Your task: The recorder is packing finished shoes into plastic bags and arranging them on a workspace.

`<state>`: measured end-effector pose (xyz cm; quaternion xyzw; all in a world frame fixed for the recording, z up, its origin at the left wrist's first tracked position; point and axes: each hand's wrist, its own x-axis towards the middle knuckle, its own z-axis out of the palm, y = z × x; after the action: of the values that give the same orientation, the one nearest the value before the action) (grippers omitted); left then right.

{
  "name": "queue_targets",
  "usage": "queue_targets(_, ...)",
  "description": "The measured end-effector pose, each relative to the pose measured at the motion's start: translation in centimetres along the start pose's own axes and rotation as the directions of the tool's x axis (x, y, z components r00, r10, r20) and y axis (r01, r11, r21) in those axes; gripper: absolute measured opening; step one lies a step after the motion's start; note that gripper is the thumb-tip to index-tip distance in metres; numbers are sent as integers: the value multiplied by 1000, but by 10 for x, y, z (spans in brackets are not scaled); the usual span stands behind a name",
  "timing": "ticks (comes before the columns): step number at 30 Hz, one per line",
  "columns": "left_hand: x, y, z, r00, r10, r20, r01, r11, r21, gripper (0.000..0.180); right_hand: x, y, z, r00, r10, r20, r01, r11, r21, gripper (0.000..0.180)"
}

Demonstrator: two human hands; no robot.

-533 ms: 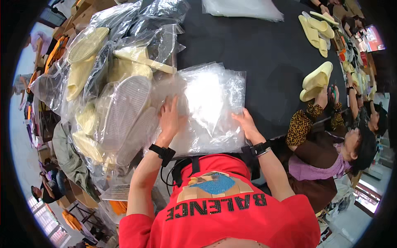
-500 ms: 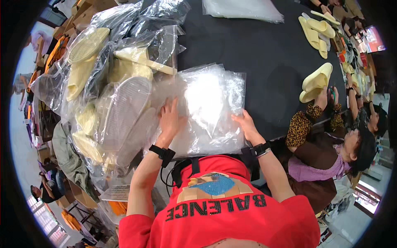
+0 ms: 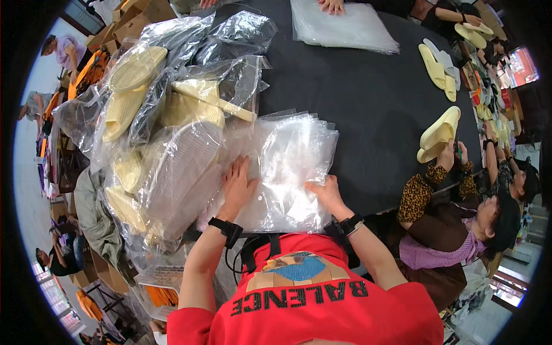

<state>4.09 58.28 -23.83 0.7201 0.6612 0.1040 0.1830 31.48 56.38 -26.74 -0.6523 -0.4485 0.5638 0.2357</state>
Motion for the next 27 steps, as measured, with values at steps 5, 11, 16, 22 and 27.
queue_targets(5,0,-1,0,1000,-18,10,18,1000,9,70,-8,-11,8,974,-116,-194,103,992,-77,64)
queue_targets(11,-4,-6,-1,1000,-10,7,11,1000,-27,65,-17,-38,12,953,51,-297,-141,947,-289,72)
queue_targets(16,-5,-7,7,1000,20,4,-20,999,31,60,3,5,11,974,33,-224,-32,999,8,68)
queue_targets(22,-7,-10,3,998,25,57,-28,998,63,56,-12,-21,15,983,83,-166,-18,934,357,56)
queue_targets(27,-8,-17,2,997,52,65,-54,998,21,54,-19,-26,21,992,116,-54,-75,870,488,52)
